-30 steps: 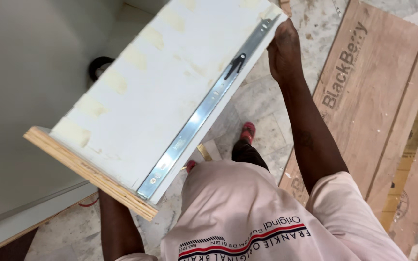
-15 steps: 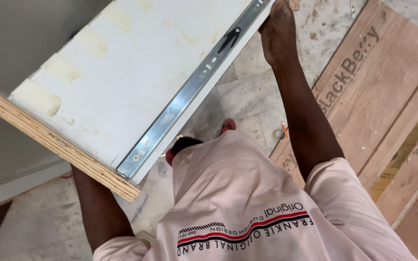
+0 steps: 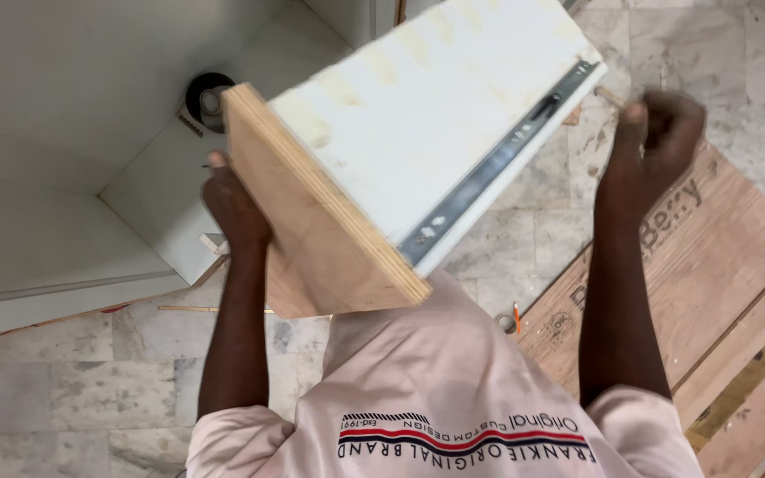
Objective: The person organizes various hand tools on a workbench, then picks up and positions a wooden drawer front against a cabinet frame. They use a tape measure to check dimensions on the wooden piece and the cabinet structure.
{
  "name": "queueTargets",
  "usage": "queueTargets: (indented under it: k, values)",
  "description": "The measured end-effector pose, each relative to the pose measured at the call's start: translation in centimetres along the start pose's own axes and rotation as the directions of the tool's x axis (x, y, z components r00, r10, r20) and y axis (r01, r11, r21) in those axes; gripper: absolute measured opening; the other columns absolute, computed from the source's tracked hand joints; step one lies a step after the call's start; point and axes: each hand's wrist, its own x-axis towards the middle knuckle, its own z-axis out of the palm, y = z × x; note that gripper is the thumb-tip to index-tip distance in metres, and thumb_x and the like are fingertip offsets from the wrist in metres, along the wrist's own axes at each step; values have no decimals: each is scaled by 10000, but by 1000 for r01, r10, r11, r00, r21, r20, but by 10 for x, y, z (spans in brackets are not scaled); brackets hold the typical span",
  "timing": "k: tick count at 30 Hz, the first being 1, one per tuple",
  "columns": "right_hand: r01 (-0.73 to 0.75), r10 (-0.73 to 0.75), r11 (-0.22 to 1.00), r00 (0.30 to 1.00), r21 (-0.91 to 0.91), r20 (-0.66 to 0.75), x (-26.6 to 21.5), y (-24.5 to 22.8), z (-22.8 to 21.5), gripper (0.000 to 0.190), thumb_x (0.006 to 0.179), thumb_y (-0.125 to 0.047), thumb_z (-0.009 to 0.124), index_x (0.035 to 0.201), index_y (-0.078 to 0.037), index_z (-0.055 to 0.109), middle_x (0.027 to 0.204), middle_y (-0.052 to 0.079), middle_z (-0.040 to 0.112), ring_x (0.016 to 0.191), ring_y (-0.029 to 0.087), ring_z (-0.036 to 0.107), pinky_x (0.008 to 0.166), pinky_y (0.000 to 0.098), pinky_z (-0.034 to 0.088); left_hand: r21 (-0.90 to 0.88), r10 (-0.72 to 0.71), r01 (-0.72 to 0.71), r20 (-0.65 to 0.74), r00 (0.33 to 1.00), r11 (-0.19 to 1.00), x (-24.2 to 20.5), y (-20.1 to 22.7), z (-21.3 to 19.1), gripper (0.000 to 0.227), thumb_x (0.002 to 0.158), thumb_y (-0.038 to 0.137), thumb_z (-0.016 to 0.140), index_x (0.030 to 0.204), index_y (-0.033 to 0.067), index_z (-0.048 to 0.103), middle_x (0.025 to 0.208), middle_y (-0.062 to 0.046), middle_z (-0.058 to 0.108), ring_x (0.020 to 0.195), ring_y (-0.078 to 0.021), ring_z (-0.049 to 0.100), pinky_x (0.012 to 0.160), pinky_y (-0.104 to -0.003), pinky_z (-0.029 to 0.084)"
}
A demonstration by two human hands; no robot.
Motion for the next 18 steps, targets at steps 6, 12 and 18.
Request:
queueTargets:
  k: [6,12,18]
  values:
    - [407,-297,888,864,-215,406,-52,-192,-10,358,1088,-329,618,1077,27,661,1010,155,683,959,208,677,811,314,554,37,-59,58,35,998,998,-7,12,27,711,1115,591,320,724,34,527,607,-12,437,598,-151,402,568,-396,339]
    - [94,-72,993,955,-66,287,-84,-198,6,424,1115,-406,670,1241,-21,545,1053,75,655,915,67,688,780,237,568,-5,-133,134,96,986,991,-2,18,30,691,1110,587,350,699,34,406,625,-10,345,636,-145,334,573,-393,287]
    - [-354,314,918,924,177,216,-147,-152,40,516,1011,-286,773,1303,12,470,1135,97,585,937,138,601,780,276,539,-6,-105,109,213,971,994,8,22,33,665,1090,608,333,759,41,440,643,-5,350,635,-149,360,575,-385,300]
